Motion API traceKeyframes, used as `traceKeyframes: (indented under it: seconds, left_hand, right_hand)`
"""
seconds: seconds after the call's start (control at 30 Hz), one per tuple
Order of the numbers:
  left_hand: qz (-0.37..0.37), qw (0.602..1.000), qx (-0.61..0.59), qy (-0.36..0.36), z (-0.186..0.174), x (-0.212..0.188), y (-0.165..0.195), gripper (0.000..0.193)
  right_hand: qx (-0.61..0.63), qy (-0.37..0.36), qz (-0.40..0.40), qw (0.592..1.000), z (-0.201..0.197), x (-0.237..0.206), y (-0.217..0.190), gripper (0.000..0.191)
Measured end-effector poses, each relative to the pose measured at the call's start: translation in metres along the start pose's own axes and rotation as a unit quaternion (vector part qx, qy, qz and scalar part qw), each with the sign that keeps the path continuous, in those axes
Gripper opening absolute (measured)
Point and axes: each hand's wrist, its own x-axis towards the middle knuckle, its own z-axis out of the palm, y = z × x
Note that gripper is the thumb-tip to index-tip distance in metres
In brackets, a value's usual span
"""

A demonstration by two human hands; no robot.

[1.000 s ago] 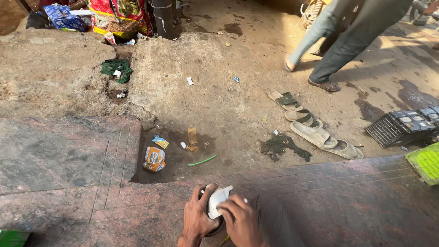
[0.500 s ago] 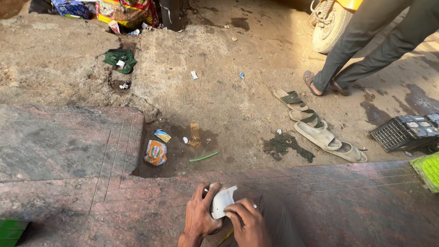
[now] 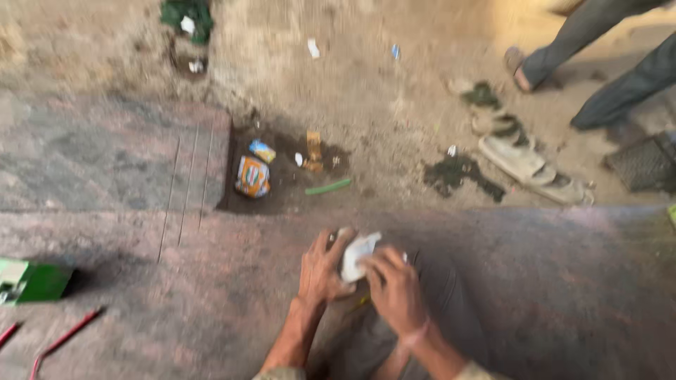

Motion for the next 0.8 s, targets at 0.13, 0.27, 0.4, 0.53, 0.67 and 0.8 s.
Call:
traceKeyframes:
  seconds: [0.13, 0.27, 0.4, 0.53, 0.67, 0.8]
  left_hand:
    - [-0.004, 1.000, -0.010, 0.014, -0.001, -0.002, 0.000, 0.084]
    - [0.016, 0.999, -0.007, 0.031, -0.003, 0.003, 0.005, 0.083]
    - [-0.003, 0.999, -0.032, 0.023, -0.006, 0.005, 0.010, 0.082]
    - [-0.005, 0.998, -0.040, 0.056, -0.005, 0.005, 0.008, 0.079]
    - [-0.007, 0.998, -0.026, 0.059, -0.003, 0.005, 0.007, 0.077]
    - [-0.001, 0.999, -0.014, 0.041, -0.003, 0.005, 0.009, 0.081]
  right_hand:
    - [0.015, 0.044, -0.035, 0.998, 0.005, 0.012, -0.004, 0.011]
    - [-0.005, 0.034, -0.023, 0.999, -0.005, 0.004, -0.018, 0.011]
    - [-0.009, 0.036, -0.035, 0.999, -0.008, -0.003, -0.014, 0.012]
    - [0.008, 0.032, -0.025, 0.999, -0.003, 0.002, -0.004, 0.012]
    - [0.054, 0.002, 0.030, 0.998, -0.006, 0.010, -0.002, 0.012]
    - [0.039, -0.004, 0.042, 0.998, -0.004, 0.026, 0.000, 0.014]
